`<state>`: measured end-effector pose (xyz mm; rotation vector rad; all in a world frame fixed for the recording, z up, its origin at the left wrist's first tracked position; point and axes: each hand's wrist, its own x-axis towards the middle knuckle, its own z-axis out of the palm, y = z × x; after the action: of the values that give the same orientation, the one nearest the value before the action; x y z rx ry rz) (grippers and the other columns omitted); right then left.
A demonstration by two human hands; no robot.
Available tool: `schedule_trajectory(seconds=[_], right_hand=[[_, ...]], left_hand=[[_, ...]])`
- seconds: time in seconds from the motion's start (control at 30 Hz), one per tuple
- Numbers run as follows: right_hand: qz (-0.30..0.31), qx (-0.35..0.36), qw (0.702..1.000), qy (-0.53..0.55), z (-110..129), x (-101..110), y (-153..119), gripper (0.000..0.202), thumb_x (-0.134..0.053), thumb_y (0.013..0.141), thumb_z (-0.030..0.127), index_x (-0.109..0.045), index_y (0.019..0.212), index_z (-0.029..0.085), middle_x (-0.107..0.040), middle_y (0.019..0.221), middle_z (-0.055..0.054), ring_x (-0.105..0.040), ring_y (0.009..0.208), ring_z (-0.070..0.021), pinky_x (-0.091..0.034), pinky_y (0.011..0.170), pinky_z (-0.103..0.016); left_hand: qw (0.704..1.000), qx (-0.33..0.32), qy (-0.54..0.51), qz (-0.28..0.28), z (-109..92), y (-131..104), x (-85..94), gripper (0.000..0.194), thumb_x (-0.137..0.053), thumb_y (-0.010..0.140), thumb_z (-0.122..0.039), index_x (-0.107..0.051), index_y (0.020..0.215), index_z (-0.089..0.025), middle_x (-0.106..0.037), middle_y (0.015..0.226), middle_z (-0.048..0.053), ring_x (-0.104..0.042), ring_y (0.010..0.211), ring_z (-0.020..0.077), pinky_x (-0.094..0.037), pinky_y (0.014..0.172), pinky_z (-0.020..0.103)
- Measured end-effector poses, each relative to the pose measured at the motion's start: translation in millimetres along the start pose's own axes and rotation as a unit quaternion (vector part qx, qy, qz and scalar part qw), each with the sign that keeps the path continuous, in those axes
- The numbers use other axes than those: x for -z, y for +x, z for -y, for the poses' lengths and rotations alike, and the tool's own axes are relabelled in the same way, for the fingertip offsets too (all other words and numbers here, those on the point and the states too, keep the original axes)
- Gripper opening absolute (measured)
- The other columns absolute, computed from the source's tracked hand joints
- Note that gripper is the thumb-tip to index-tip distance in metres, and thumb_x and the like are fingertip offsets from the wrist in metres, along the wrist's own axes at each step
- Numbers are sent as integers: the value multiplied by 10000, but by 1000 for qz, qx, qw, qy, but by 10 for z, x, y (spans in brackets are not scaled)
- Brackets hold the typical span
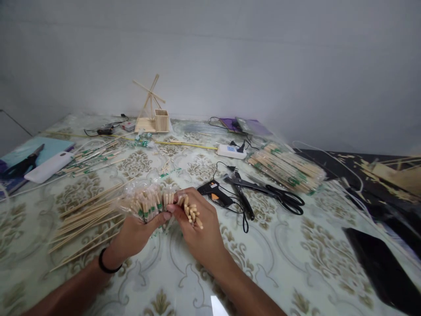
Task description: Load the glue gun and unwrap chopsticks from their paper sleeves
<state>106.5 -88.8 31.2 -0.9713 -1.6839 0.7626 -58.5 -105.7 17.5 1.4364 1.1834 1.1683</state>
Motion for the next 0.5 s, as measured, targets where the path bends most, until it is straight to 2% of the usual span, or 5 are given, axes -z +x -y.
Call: schedule_trajectory(seconds=[0.2,0.37,0.5], right_hand=[[-16,-24,999,-22,-166,-62,-120,166,-609,987,285,-689,852,231,-698,792,-19,-642,716,-191,-502,687,-309],[-3,-28,999,-26,-284,-59,-179,200,-626,975,325,-699,814,231,-707,760,-22,-667,713,-200,-521,690,-311],[9,-26,999,-20,-343,-82,-213,200,-631,964,326,-702,806,226,-723,777,-33,-664,699,-202,-528,670,-317]], left_hand=[[999,28,23,-19,16,14,-14,270,-715,831,-310,-792,1068,-205,-811,1116,53,-752,1049,290,-594,963,360],[998,47,39,3,-20,55,23,220,-735,805,-310,-803,984,-202,-828,1014,36,-767,955,269,-627,825,331],[997,50,53,23,-28,110,78,225,-771,778,-363,-787,920,-189,-824,947,37,-756,921,261,-622,791,312]])
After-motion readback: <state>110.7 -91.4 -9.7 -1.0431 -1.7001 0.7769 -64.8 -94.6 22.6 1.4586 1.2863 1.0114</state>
